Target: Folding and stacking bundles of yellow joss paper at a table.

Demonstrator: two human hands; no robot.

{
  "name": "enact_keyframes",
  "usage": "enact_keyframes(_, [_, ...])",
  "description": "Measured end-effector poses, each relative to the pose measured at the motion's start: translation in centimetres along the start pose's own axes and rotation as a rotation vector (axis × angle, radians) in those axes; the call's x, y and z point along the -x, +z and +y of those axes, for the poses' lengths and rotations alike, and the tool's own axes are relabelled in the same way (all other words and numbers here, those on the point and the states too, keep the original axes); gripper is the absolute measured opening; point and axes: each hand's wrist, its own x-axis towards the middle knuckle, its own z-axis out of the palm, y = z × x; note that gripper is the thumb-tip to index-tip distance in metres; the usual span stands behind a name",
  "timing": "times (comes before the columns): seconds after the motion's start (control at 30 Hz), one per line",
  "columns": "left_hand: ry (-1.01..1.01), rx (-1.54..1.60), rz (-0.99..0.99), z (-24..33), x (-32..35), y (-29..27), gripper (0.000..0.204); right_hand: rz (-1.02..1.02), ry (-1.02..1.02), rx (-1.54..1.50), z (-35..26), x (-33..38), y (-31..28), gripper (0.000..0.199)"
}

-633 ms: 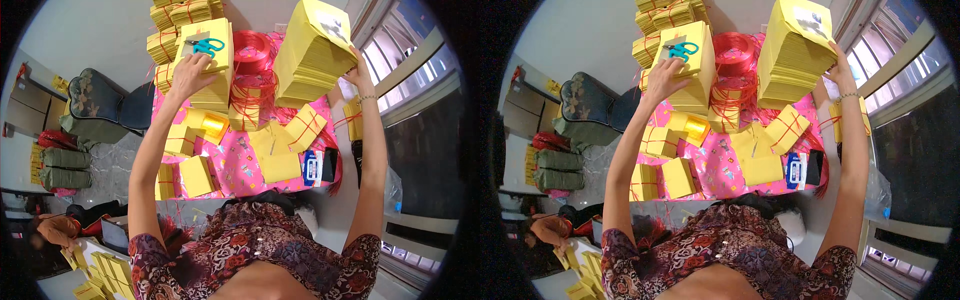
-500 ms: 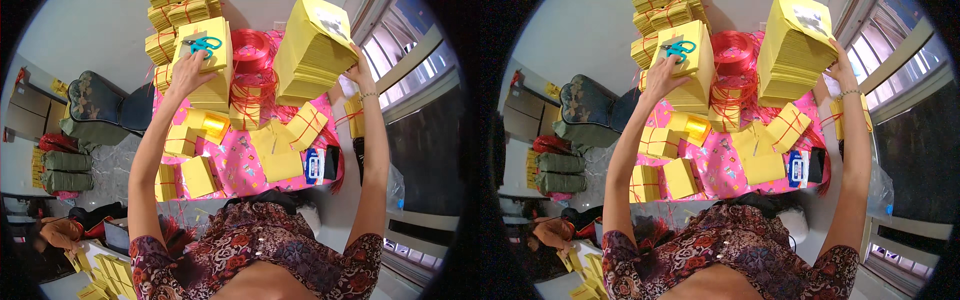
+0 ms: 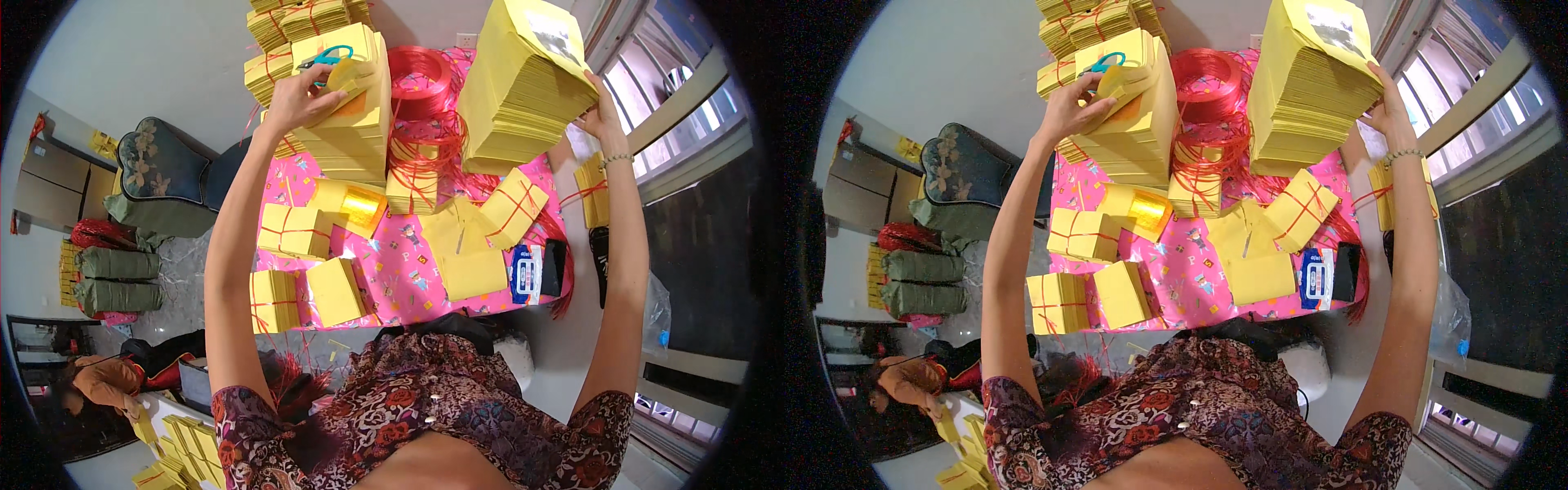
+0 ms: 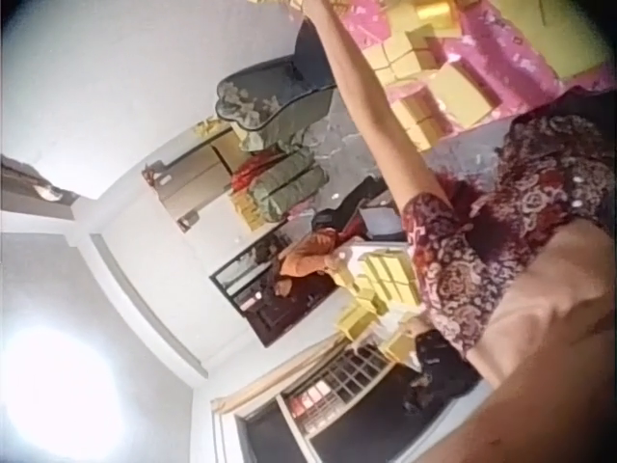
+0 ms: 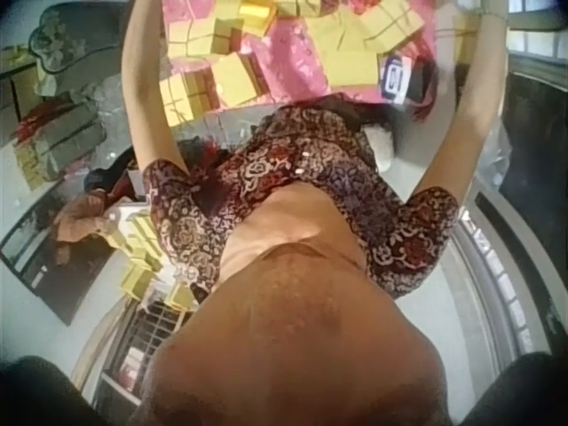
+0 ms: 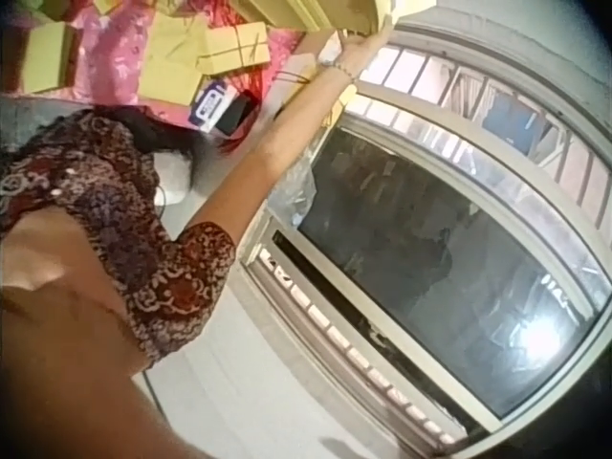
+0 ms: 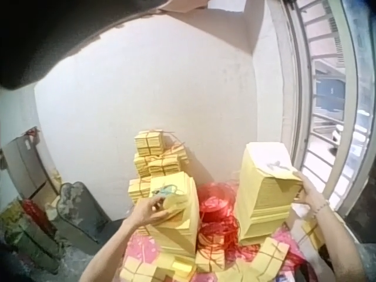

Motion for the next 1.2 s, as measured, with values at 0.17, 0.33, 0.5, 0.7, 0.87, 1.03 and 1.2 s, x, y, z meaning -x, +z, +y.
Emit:
enact_keyframes(0.17, [-0.053,0.16,0.004,-1.1,-0.8,-0.1,0.043,0.01,-0.006,0.001,0.0,-0.1,-0.2,0.061])
enact_keyframes(0.33, [-0.147,0.305,-0.024,-2.2,-0.8,-0.5,0.039,0.025,-0.006,0.021,-0.1,0.1,-0.1,0.058])
enact_keyframes(0.5, [-0.126,0.462,-0.014,-3.8,-0.8,-0.3,0.036,0.009,-0.01,0.009,0.0,0.4,0.3,0.062])
enact_keyframes(0.7, [-0.124,0.45,-0.012,-3.4,-1.0,-0.6,0.034,0.038,0.002,0.034,0.0,0.0,-0.1,0.063])
enact_keyframes(0.87, [-0.081,0.314,0.016,-1.7,-0.1,0.0,0.032,0.042,-0.003,0.022,0.0,0.4,0.5,0.062])
enact_keyframes(1.03, [0.127,-0.197,-0.002,2.6,1.2,1.0,0.036,0.017,0.003,0.021,-0.2,0.2,0.2,0.059])
enact_keyframes(1.2, [0.251,-0.184,0.05,3.7,1.6,2.8,0.042,-0.037,-0.002,0.031,-0.6,-1.3,-1.1,0.057])
